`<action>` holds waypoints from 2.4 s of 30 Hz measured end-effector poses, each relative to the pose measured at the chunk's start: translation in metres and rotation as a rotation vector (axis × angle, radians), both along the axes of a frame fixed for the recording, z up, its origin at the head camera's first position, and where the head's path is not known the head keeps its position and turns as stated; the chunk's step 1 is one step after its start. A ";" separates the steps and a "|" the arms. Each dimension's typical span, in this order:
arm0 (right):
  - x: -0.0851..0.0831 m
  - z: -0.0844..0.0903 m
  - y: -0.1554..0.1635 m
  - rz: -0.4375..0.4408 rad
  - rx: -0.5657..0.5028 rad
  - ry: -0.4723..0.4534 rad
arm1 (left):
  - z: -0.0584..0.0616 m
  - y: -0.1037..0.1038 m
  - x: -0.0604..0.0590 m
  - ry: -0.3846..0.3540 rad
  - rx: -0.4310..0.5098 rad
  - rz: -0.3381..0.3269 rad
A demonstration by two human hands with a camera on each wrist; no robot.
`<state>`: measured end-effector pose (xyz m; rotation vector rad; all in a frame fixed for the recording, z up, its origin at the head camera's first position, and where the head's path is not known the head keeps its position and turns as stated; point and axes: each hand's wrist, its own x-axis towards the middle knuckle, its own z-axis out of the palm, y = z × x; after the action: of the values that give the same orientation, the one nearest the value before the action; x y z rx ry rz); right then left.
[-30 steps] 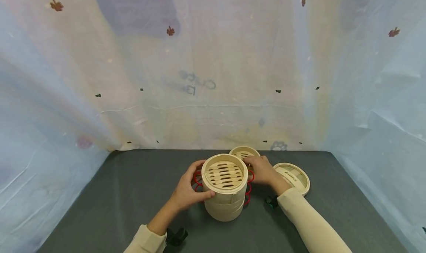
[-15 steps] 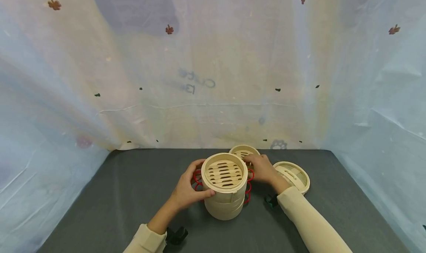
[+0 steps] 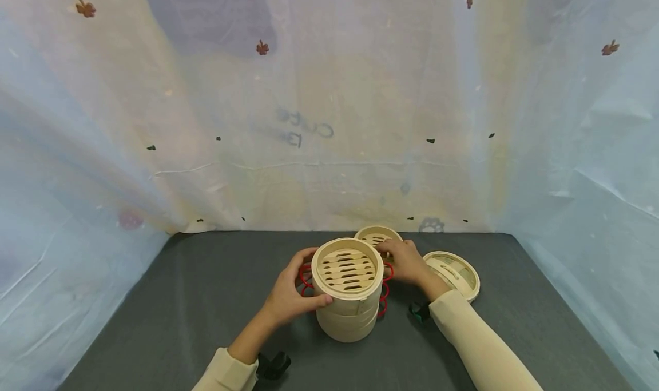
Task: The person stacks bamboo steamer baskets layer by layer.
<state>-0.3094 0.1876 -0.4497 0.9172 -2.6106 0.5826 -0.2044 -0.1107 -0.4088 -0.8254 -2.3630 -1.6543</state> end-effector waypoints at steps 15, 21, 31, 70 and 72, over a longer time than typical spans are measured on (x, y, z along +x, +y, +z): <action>-0.005 -0.004 0.002 0.052 -0.025 0.010 | -0.017 -0.003 -0.009 0.001 0.013 -0.013; -0.006 -0.005 0.003 0.067 -0.039 -0.039 | -0.017 -0.003 -0.010 0.011 0.014 -0.022; -0.008 -0.003 0.003 0.095 -0.029 -0.029 | -0.018 -0.004 -0.009 0.006 0.019 -0.028; -0.001 0.033 0.012 -0.034 -0.098 -0.093 | 0.010 -0.003 0.005 0.029 0.000 -0.035; -0.001 0.036 0.012 -0.031 -0.101 -0.093 | 0.009 -0.003 0.005 0.029 0.002 -0.035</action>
<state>-0.3100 0.1996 -0.4141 0.8352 -2.6439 0.7585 -0.1994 -0.1137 -0.3994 -0.8895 -2.3397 -1.6464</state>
